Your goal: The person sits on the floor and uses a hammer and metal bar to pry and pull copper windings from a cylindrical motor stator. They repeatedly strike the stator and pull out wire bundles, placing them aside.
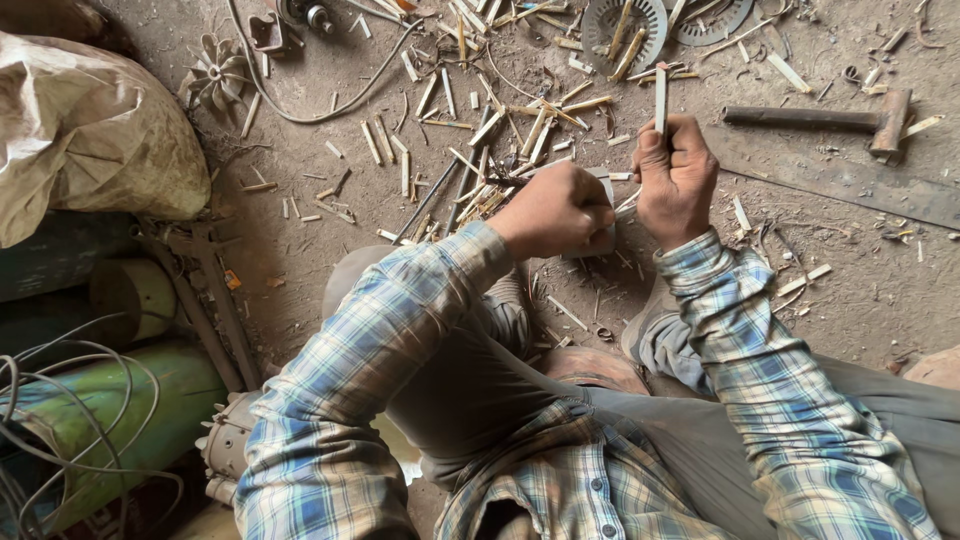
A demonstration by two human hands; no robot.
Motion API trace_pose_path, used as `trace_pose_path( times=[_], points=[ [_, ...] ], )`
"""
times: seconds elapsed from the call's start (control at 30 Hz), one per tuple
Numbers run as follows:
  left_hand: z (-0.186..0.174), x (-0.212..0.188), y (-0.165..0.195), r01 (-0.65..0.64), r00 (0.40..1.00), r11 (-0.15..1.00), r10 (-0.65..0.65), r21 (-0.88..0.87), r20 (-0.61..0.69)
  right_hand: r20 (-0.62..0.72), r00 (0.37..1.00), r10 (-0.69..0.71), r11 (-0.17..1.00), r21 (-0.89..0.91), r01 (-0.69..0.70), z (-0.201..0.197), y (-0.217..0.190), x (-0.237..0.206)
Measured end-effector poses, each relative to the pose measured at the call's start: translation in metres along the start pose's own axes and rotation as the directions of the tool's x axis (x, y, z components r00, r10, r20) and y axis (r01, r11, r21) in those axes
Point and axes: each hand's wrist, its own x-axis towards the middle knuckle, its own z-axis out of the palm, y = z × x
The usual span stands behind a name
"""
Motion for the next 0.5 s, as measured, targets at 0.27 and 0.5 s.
trace_pose_path(
  times=[0.27,0.5],
  points=[
    [0.002,0.007,-0.005,-0.091,0.982,0.981,0.118,0.172,-0.150,0.011,0.994,0.112,0.985,0.131,-0.112,0.007,0.001,-0.005],
    [-0.002,0.003,-0.003,-0.008,0.999,0.999,0.006,-0.049,-0.054,-0.060,0.982,0.179,0.969,0.185,-0.165,0.008,-0.002,-0.003]
  ],
)
